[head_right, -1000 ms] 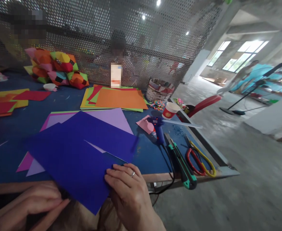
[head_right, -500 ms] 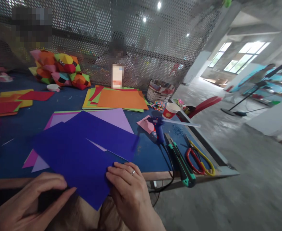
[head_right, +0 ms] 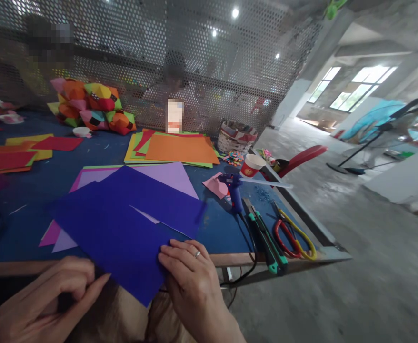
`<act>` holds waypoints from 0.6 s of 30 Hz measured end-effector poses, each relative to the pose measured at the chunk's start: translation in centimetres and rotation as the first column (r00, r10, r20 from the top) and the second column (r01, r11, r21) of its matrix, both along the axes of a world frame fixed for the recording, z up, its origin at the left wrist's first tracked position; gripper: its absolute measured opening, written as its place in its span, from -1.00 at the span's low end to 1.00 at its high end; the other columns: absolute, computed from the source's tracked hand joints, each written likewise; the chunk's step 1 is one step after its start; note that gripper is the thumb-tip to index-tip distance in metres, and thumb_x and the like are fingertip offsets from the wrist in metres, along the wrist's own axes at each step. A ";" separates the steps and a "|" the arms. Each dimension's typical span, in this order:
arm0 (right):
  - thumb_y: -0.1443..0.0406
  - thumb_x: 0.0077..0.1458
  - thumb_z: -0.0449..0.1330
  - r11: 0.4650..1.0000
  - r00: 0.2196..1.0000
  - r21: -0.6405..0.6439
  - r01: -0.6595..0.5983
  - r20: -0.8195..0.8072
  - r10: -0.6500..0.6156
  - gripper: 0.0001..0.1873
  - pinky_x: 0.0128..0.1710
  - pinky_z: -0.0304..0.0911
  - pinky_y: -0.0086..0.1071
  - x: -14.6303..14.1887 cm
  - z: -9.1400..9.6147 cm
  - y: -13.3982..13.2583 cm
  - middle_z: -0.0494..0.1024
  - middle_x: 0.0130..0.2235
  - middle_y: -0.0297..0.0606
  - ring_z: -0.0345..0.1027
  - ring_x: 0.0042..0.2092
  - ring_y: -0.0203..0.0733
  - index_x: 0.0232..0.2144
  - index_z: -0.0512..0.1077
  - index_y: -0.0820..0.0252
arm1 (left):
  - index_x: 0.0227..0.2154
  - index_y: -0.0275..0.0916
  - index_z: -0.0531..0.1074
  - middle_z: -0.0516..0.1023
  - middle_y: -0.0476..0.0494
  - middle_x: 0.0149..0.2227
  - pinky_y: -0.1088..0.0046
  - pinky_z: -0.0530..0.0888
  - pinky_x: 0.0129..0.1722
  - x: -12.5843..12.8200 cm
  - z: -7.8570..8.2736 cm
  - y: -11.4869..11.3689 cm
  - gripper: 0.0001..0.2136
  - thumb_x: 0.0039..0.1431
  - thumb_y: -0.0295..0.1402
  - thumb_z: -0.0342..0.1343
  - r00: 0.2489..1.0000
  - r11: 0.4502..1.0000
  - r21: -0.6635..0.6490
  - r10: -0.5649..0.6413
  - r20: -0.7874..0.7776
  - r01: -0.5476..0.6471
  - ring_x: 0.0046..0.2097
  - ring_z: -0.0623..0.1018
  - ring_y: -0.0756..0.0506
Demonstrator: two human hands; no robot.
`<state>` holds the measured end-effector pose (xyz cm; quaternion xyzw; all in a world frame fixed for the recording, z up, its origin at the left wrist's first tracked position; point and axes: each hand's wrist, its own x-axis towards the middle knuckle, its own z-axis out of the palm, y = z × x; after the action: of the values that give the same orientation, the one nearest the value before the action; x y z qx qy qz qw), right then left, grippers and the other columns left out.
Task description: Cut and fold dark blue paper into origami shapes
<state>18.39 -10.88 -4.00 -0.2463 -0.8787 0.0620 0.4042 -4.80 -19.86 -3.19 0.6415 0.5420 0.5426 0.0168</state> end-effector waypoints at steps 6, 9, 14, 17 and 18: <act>0.49 0.34 0.20 1.000 1.000 0.001 -0.007 -0.005 0.007 -0.75 0.11 0.47 -0.21 0.0 -0.1 0.1 0.76 -0.04 -0.26 0.65 0.06 -0.13 -0.04 0.57 0.15 | -0.47 -0.13 0.30 0.50 0.07 -0.47 0.53 0.50 -0.38 0.0 -0.3 -0.4 -0.71 0.22 -0.51 0.31 1.000 0.999 0.026 0.026 -0.005 -0.025 -0.43 0.55 0.01; 0.50 0.34 0.19 1.000 1.000 0.004 -0.001 -0.002 0.001 -0.74 0.09 0.48 -0.19 0.0 -0.1 0.0 0.76 -0.04 -0.25 0.66 0.05 -0.11 -0.04 0.56 0.14 | -0.40 -0.12 0.33 0.55 0.07 -0.41 0.52 0.54 -0.34 -0.5 -0.8 -0.3 -0.74 0.20 -0.49 0.33 0.999 0.998 0.052 0.045 0.000 -0.045 -0.38 0.59 0.00; 0.51 0.33 0.18 1.000 1.000 -0.004 0.002 -0.004 -0.002 -0.73 0.09 0.49 -0.19 0.0 -0.1 0.0 0.76 -0.03 -0.25 0.66 0.06 -0.12 -0.04 0.56 0.15 | -0.40 -0.13 0.46 0.59 0.07 -0.43 0.53 0.57 -0.33 -1.1 -1.2 -0.5 -0.81 0.20 -0.53 0.33 0.998 0.999 0.049 -0.010 -0.056 0.013 -0.39 0.62 -0.01; 0.51 0.32 0.18 1.000 1.000 -0.006 -0.005 -0.004 0.005 -0.73 0.07 0.50 -0.19 0.0 -0.1 0.1 0.76 -0.04 -0.25 0.66 0.05 -0.11 -0.04 0.57 0.14 | -0.39 -0.09 0.58 0.64 0.08 -0.42 0.53 0.60 -0.31 -1.3 -1.6 -1.2 -0.86 0.20 -0.48 0.34 1.000 1.000 0.003 0.002 -0.028 -0.002 -0.39 0.65 -0.02; 0.51 0.32 0.18 1.000 1.000 -0.008 -0.009 -0.007 0.009 -0.72 0.07 0.51 -0.18 0.0 -0.1 0.1 0.76 -0.04 -0.24 0.66 0.05 -0.11 -0.04 0.57 0.14 | -0.40 -0.07 0.61 0.67 0.07 -0.41 0.52 0.61 -0.30 -1.3 -1.8 -1.6 -0.88 0.20 -0.45 0.35 1.000 0.999 -0.038 0.012 0.024 -0.011 -0.38 0.66 -0.04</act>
<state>18.37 -10.81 -4.15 -0.2438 -0.8782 0.0682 0.4058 -6.11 -21.43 -4.99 0.6311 0.5557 0.5403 0.0323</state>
